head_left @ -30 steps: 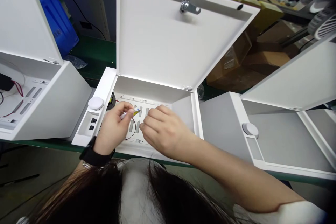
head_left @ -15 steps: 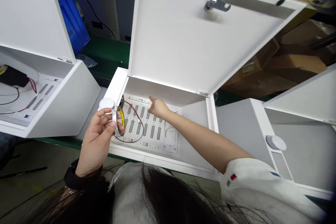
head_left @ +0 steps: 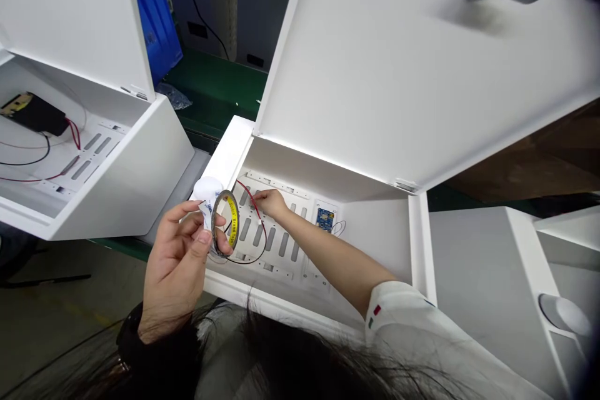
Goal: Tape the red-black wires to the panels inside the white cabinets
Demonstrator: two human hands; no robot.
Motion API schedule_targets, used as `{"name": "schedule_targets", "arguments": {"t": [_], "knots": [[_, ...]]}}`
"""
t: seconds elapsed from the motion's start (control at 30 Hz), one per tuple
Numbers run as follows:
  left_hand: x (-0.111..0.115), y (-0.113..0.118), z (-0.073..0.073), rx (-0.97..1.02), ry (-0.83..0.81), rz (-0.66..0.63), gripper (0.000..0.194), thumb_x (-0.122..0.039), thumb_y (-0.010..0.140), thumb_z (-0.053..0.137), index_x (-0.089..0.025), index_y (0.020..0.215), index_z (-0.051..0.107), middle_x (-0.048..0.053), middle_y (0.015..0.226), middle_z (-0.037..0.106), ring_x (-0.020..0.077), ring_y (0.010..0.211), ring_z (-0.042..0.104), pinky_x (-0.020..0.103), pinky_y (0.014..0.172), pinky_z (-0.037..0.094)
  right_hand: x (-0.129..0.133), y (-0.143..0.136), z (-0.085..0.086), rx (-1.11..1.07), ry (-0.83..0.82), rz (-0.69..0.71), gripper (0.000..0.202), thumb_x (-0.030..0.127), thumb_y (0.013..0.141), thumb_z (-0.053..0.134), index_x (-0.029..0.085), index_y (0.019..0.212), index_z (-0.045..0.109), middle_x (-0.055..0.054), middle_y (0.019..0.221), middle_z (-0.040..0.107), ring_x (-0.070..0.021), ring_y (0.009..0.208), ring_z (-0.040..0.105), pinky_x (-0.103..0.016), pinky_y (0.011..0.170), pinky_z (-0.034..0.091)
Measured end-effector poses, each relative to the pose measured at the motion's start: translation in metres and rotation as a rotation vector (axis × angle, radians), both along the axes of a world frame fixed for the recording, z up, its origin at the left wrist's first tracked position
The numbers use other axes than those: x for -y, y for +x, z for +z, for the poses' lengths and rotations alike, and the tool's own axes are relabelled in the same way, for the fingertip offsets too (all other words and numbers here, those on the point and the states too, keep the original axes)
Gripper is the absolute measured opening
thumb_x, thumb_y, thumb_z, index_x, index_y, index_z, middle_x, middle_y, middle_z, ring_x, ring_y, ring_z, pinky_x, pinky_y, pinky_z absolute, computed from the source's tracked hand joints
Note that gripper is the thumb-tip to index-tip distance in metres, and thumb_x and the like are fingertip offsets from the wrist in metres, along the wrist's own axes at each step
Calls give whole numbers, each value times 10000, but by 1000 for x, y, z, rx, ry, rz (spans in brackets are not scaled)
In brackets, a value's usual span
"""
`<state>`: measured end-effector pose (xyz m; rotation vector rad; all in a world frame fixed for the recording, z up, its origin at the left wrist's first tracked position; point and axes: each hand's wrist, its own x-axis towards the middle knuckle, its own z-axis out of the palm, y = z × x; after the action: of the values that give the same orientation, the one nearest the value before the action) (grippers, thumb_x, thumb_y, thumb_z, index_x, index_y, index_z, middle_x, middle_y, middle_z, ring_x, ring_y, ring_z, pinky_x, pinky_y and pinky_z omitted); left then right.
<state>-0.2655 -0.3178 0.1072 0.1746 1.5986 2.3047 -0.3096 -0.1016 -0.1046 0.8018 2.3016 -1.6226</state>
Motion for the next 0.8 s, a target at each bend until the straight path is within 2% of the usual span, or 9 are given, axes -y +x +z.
{"name": "schedule_targets", "arguments": {"t": [0.17, 0.33, 0.43, 0.57, 0.8], "knots": [[0, -2, 1, 3, -7, -13, 344, -175, 889, 592, -279, 1213, 537, 62, 1056, 626, 120, 803, 628, 252, 688, 550, 8, 4, -9, 36, -62, -2, 154, 223, 606, 788, 173, 748, 759, -4, 700, 712, -128, 641, 606, -219, 620, 473], [0, -1, 0, -8, -4, -3, 343, -163, 891, 584, -282, 1209, 540, 55, 1047, 631, 119, 804, 628, 246, 683, 549, 11, 6, -14, 25, -105, -6, 142, 187, 608, 783, 151, 736, 735, -2, 648, 682, -117, 595, 576, -219, 581, 448], [0, 0, 2, -3, -10, 4, 348, -168, 883, 596, -286, 1206, 538, 49, 1039, 635, 123, 800, 630, 250, 680, 552, 12, 6, -18, -24, -110, 67, 142, 179, 618, 775, 148, 748, 727, -8, 679, 693, -124, 628, 592, -220, 607, 454], [-2, 1, 6, 4, -41, 18, 332, -183, 876, 613, -277, 1187, 545, 46, 1021, 641, 123, 779, 636, 255, 671, 556, 16, 9, -19, -101, 22, 177, 123, 178, 660, 738, 156, 781, 729, -12, 711, 703, -131, 672, 608, -217, 625, 442], [-3, 1, 10, 32, -72, 26, 343, -190, 864, 629, -274, 1184, 535, 49, 1055, 644, 118, 738, 637, 269, 662, 563, 26, 15, -11, -136, 320, 269, 126, 186, 752, 608, 181, 824, 712, -19, 723, 696, -142, 664, 591, -223, 591, 392]]}}
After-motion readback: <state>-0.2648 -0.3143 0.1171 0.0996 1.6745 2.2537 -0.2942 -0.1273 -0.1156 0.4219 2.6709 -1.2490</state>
